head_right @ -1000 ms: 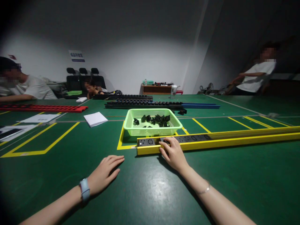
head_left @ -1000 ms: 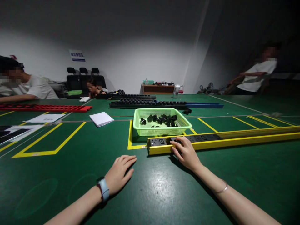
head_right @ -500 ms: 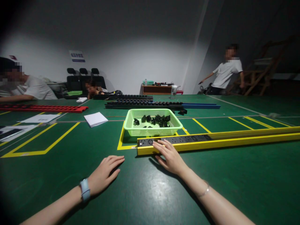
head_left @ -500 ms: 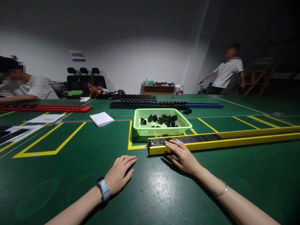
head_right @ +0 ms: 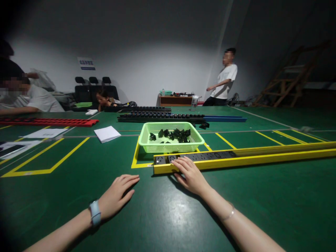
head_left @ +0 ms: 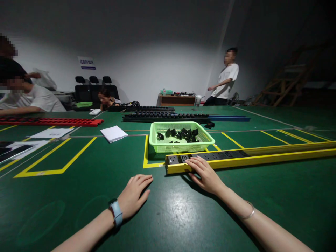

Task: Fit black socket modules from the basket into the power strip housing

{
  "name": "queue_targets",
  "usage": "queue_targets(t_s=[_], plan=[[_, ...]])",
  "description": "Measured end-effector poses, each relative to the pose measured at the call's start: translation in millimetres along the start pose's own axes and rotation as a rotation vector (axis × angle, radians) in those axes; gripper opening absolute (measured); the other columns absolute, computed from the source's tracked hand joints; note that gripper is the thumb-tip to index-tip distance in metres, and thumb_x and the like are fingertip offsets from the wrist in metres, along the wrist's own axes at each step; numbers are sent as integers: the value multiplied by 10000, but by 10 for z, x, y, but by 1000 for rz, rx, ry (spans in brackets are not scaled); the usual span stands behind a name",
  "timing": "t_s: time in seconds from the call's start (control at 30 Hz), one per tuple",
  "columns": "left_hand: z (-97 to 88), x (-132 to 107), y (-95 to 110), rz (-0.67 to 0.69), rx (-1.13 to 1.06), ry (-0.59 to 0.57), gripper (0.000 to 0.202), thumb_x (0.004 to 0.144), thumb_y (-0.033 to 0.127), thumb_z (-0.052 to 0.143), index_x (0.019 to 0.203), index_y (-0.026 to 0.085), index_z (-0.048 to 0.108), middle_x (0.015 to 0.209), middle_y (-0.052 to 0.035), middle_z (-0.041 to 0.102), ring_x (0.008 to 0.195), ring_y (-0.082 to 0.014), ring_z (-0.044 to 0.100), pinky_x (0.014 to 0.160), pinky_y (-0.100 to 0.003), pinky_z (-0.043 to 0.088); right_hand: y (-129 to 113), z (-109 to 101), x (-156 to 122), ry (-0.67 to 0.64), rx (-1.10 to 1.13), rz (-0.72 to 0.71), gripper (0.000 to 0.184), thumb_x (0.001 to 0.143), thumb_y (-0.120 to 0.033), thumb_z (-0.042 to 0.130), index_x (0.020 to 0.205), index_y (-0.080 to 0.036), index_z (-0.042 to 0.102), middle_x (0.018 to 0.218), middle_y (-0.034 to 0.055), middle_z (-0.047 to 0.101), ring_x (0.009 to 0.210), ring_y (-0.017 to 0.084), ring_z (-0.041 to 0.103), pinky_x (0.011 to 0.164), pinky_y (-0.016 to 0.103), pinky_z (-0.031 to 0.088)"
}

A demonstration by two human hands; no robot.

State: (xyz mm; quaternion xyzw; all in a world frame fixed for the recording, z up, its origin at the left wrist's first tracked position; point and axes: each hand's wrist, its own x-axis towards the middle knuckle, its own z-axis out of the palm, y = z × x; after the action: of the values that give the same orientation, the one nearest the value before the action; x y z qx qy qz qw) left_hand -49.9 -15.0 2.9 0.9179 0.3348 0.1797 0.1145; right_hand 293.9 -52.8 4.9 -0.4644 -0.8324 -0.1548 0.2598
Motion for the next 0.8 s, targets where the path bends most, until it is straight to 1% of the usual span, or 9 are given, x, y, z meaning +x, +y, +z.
queue_targets(t_s=[0.2,0.47,0.57,0.8], plan=[[-4,-3,2,-2,-1,6,386,919,248,440,1296,242,519,1330,-52,553,1170,-224,484,998,-441,420,4,12,0,10,-26,-1,510,896,-268,520,1393,-272,405,1277,77,564,1227,253,475,1063,523,385],[-5,-3,-1,5,-6,15,388,919,259,439,1297,246,523,1323,-56,559,1163,-229,491,993,-450,426,12,14,-1,45,-38,31,479,890,-290,521,1363,-258,449,1215,96,578,1195,267,488,1036,523,415],[-11,-2,6,9,-4,26,389,918,259,440,1299,255,521,1318,-56,564,1156,-231,499,983,-452,433,15,14,0,50,-40,38,469,890,-292,519,1354,-256,459,1206,95,577,1193,268,485,1036,523,414],[-8,-2,1,8,0,11,388,919,251,440,1300,244,517,1322,-57,560,1165,-222,494,997,-444,424,24,21,-5,60,-63,82,473,885,-294,528,1350,-249,461,1165,96,571,1159,267,497,1048,523,397]])
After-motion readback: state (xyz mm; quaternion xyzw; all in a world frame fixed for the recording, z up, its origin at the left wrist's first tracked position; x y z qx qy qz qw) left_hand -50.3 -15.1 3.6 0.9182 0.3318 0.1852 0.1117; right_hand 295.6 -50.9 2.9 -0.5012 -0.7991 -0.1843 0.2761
